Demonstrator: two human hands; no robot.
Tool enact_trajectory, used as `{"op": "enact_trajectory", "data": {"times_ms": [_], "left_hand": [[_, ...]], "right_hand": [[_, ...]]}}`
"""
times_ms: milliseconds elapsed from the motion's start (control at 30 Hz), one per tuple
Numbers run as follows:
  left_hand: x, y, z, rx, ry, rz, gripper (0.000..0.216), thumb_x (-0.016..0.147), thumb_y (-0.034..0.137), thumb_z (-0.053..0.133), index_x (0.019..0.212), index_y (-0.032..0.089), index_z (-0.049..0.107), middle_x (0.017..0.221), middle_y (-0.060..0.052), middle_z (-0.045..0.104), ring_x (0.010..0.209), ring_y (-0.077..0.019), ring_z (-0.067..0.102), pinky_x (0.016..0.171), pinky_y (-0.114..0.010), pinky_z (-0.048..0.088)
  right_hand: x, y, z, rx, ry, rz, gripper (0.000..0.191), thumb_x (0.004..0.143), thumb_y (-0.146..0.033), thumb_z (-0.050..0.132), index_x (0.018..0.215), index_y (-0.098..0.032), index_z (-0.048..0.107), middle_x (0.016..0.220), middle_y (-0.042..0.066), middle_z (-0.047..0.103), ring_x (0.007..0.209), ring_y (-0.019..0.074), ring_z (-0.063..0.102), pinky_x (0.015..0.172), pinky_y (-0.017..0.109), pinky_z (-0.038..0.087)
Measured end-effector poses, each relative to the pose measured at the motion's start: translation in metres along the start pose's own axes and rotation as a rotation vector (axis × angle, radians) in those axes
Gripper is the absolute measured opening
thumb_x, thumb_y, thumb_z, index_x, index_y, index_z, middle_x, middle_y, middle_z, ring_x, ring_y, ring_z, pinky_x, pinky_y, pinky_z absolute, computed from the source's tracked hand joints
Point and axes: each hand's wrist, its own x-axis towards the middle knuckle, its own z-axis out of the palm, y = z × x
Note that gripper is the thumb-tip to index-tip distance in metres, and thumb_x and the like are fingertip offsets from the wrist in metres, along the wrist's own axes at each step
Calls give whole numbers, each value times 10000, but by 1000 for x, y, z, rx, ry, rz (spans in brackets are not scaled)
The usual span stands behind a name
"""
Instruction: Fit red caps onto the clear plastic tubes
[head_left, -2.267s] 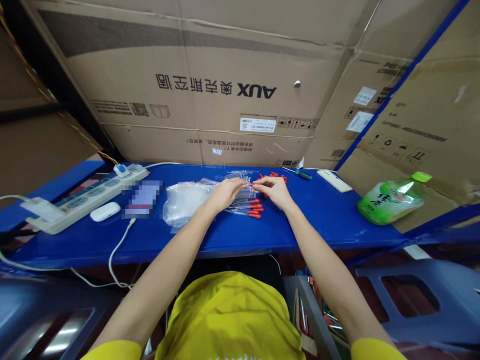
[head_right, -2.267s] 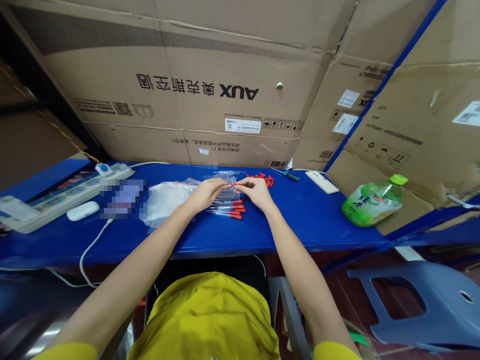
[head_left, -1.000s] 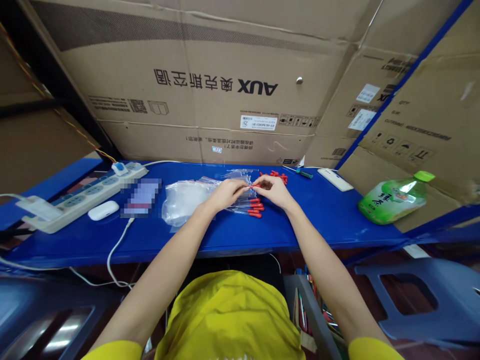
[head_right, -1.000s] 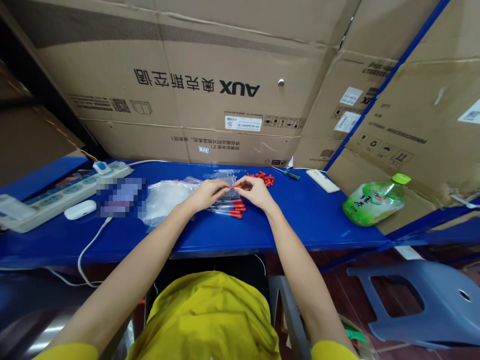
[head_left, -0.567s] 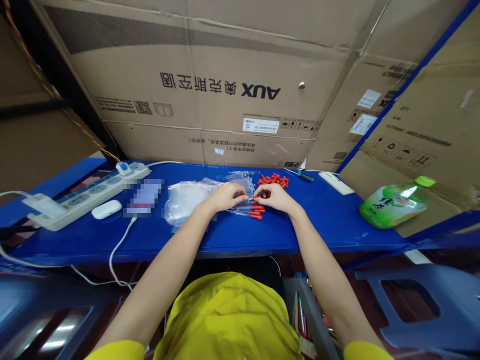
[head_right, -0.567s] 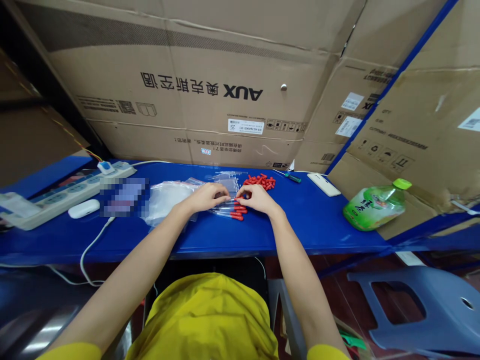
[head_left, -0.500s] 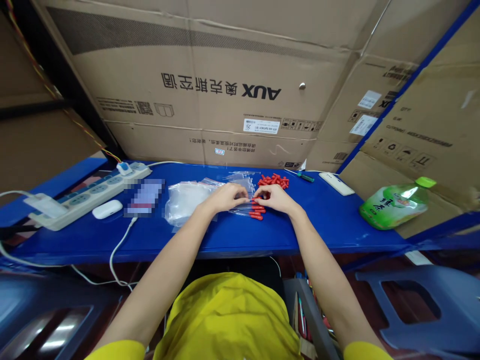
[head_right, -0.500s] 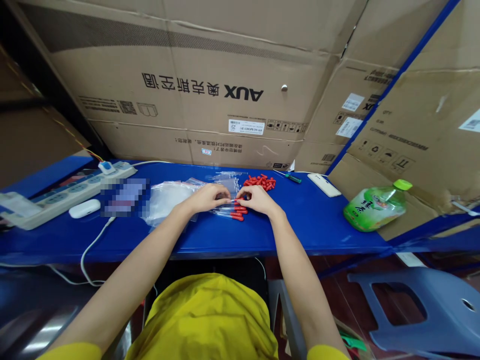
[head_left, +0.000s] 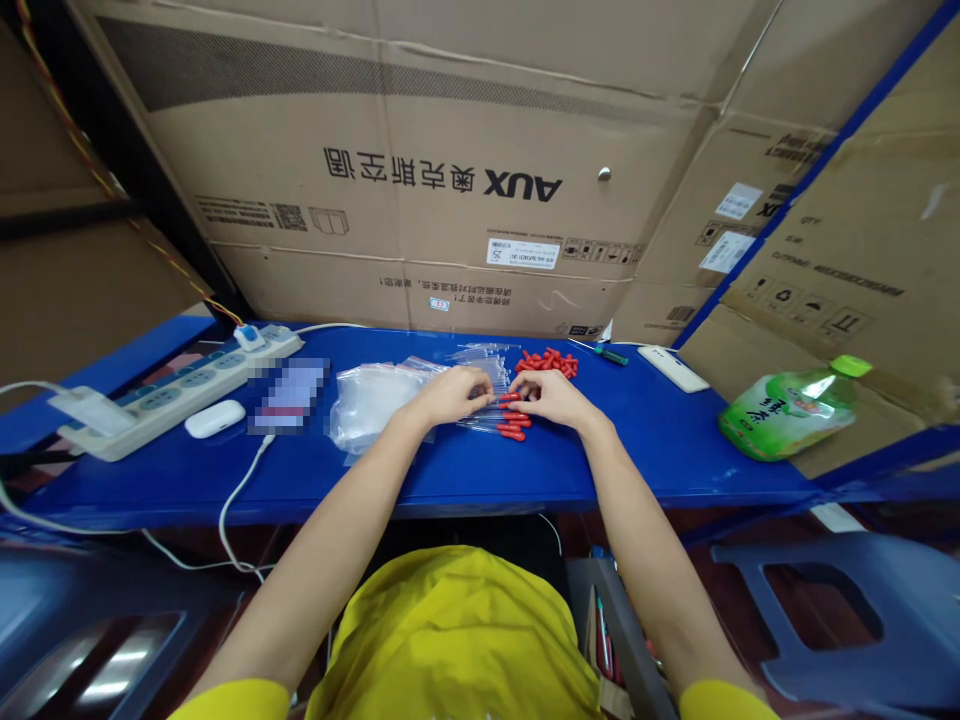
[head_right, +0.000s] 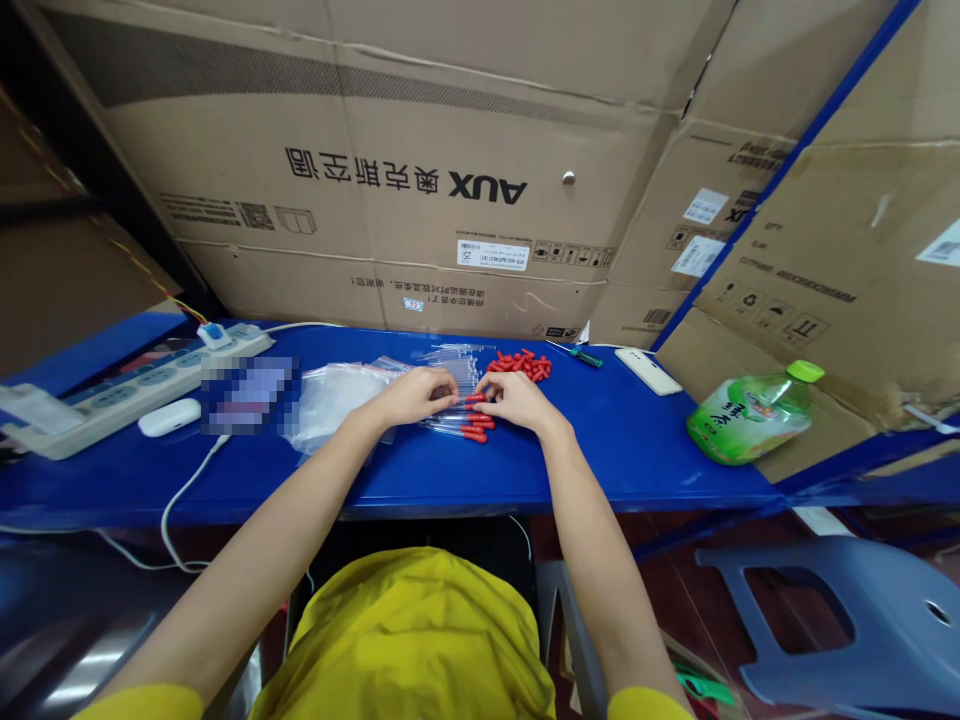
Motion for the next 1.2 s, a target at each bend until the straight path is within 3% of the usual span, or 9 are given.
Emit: {"op": "enact_trajectory", "data": {"times_ms": [200, 300, 467, 633, 767, 833, 967, 1067, 1200], "left_hand": [[0, 4, -2, -23, -26, 41, 192, 990, 347, 651, 975, 187, 757, 888, -42, 739, 747, -177, 649, 686, -281, 432], [1, 4, -2, -27, -22, 88, 279, 1022, 421, 617, 976, 186, 762, 907, -54, 725, 778, -185, 649, 717, -290, 439], [2, 1, -1, -12, -5, 100, 327, 1071, 397, 526, 946, 178, 734, 882, -60, 702, 779, -193, 634, 716, -298, 432], [1, -1, -4, 41, 102, 57, 346, 1088, 388, 490, 906, 176, 695, 891, -68, 679, 818, -205, 630, 740, -304, 436], [0, 2, -10, 35, 195, 51, 355, 1093, 393, 477, 919, 171, 692, 897, -70, 689, 824, -205, 623, 741, -305, 426], [0, 4, -12, 9, 170, 53, 361, 1082, 409, 497, 902, 171, 700, 856, -56, 696, 776, -189, 615, 715, -295, 413], [-2, 4, -12, -46, -1, 70, 368, 1042, 445, 564, 857, 177, 736, 786, -33, 715, 673, -159, 599, 642, -271, 376], [-3, 2, -10, -63, -93, 88, 330, 1017, 441, 601, 901, 188, 780, 824, -39, 758, 677, -157, 629, 627, -259, 375], [-3, 0, -7, -77, -122, 73, 296, 994, 432, 631, 947, 197, 806, 869, -48, 785, 709, -162, 664, 630, -244, 394]], "right_hand": [[0, -8, -1, 37, 75, -54, 197, 818, -340, 781, 935, -181, 765, 772, 17, 714, 644, 144, 573, 633, 278, 440], [2, -11, 0, 85, 144, -87, 237, 828, -385, 784, 951, -183, 770, 783, 26, 719, 646, 150, 570, 630, 286, 446], [2, -6, -1, 181, 165, -42, 367, 821, -500, 807, 1017, -192, 771, 778, 27, 727, 647, 160, 606, 622, 286, 468], [-2, -3, -3, 222, 13, 112, 372, 805, -514, 815, 920, -163, 767, 629, 3, 677, 469, 118, 543, 483, 249, 410], [-3, -8, -3, 215, -114, 136, 329, 794, -487, 822, 828, -163, 778, 541, -15, 635, 401, 94, 484, 432, 231, 367], [-2, -10, -2, 214, -121, 146, 326, 777, -483, 837, 819, -165, 781, 516, -25, 618, 390, 93, 475, 426, 230, 363], [0, -8, -1, 239, -109, 174, 326, 738, -475, 864, 784, -171, 754, 529, -24, 634, 379, 96, 484, 408, 232, 339], [1, -4, 0, 231, -85, 210, 219, 745, -358, 840, 764, -179, 715, 506, -35, 629, 366, 99, 491, 411, 230, 331], [2, -4, 1, 169, -93, 212, 53, 775, -193, 752, 794, -177, 706, 489, -45, 628, 365, 99, 503, 436, 223, 352]]}}
